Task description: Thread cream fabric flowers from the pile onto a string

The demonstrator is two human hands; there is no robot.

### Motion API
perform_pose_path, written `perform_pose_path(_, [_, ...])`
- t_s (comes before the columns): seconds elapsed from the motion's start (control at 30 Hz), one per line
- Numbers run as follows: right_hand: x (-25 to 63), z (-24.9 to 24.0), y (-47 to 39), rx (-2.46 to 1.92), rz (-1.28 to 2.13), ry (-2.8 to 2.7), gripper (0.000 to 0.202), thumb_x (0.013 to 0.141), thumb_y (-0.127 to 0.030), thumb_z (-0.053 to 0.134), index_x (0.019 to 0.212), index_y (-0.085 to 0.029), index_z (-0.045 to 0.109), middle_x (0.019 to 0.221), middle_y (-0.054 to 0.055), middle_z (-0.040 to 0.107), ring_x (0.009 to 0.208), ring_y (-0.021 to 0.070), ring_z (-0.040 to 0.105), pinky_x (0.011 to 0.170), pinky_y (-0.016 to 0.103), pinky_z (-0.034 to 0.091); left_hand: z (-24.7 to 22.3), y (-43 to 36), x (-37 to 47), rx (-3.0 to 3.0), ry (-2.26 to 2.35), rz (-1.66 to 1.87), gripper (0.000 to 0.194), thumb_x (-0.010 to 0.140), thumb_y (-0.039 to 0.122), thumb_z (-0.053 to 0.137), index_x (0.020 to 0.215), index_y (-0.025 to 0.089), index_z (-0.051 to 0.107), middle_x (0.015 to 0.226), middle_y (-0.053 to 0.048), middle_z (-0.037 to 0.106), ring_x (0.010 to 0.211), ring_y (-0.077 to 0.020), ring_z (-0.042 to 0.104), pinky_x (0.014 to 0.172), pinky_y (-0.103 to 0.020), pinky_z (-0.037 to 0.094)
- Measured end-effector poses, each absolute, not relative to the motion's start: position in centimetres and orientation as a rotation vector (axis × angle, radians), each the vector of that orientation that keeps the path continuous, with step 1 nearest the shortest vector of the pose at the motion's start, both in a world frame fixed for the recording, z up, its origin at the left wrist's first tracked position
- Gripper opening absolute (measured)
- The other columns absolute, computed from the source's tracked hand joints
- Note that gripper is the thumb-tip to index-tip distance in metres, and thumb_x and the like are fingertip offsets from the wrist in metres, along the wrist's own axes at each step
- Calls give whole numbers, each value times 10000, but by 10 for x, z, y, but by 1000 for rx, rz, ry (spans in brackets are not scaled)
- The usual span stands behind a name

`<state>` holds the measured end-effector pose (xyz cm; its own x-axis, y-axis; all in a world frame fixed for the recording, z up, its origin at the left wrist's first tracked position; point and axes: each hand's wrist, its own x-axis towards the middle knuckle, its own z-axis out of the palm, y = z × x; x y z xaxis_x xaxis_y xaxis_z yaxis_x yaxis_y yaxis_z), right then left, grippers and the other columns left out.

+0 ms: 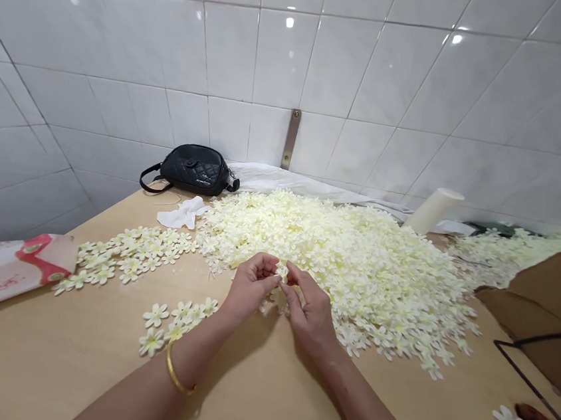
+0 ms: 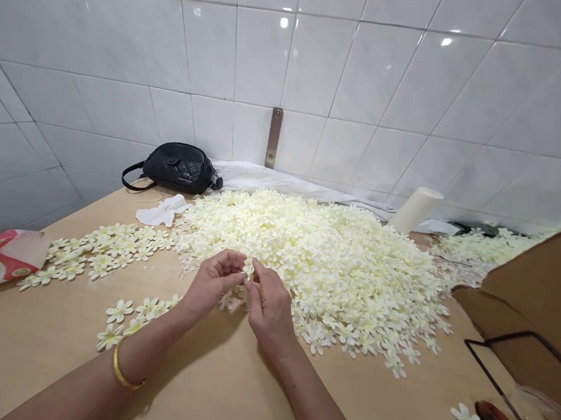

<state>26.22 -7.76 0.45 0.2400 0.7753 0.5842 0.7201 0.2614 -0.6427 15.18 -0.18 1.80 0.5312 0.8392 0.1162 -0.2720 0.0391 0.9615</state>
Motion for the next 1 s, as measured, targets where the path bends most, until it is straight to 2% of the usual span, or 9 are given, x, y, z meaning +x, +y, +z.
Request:
perform_pose_path(0.23, [272, 13, -79, -1387, 158, -1573, 300, 833, -209, 437, 1117, -217, 534, 820, 39, 541, 751, 149, 514, 685, 292, 434, 21, -2, 149, 1077, 538, 793, 229, 567, 134, 694, 750, 147, 556, 613, 33, 560, 539, -70, 514, 568, -213, 411])
perform_pose_path(0.5, [272, 20, -83, -1347, 288, -1624, 295, 848, -235, 428, 1121, -238, 542, 854, 31, 583, 768, 148, 528, 695, 280, 425, 18, -1, 146, 904, 427, 707, 278, 559, 127, 723, 788, 128, 567, 586, 21, 593, 513, -79, 543, 533, -209, 426])
perform_pose_path(0.6, [266, 21, -82, -1339, 225, -1597, 222, 842, -228, 432, 1017, -196, 566, 836, 29, 593, 736, 137, 537, 669, 253, 420, 17, -1, 145, 862, 425, 677, 277, 571, 138, 720, 801, 134, 566, 574, 29, 585, 494, -68, 538, 518, -191, 422])
perform_pose_path(0.7, [259, 17, -81, -1416, 105, -1549, 167, 846, -224, 408, 872, -166, 563, 744, 21, 580, 660, 122, 523, 615, 232, 401, 19, -2, 146, 863, 443, 627, 234, 619, 215, 695, 802, 136, 572, 589, 11, 600, 473, -61, 527, 505, -183, 415])
perform_pose_path(0.8, [258, 12, -81, -1530, 7, -1534, 199, 854, -236, 375, 754, -168, 534, 648, 2, 532, 583, 109, 481, 559, 222, 373, 21, -5, 148, 973, 501, 599, 226, 648, 320, 666, 725, 130, 571, 574, -16, 610, 463, -77, 528, 503, -202, 422])
perform_pose_path(0.9, [261, 9, -83, -1599, -91, -1518, 240, 851, -250, 370, 648, -179, 476, 570, -19, 462, 521, 104, 425, 510, 223, 330, 21, -10, 153, 1081, 582, 589, 286, 642, 392, 653, 620, 127, 547, 513, -19, 588, 423, -84, 510, 460, -205, 400])
perform_pose_path(1.0, [266, 8, -84, -1622, -169, -1477, 299, 853, -249, 372, 562, -189, 405, 501, -38, 382, 462, 97, 372, 467, 227, 292, 16, -18, 158, 1041, 539, 552, 365, 687, 468, 581, 599, 115, 551, 497, -30, 574, 378, -76, 476, 419, -204, 368])
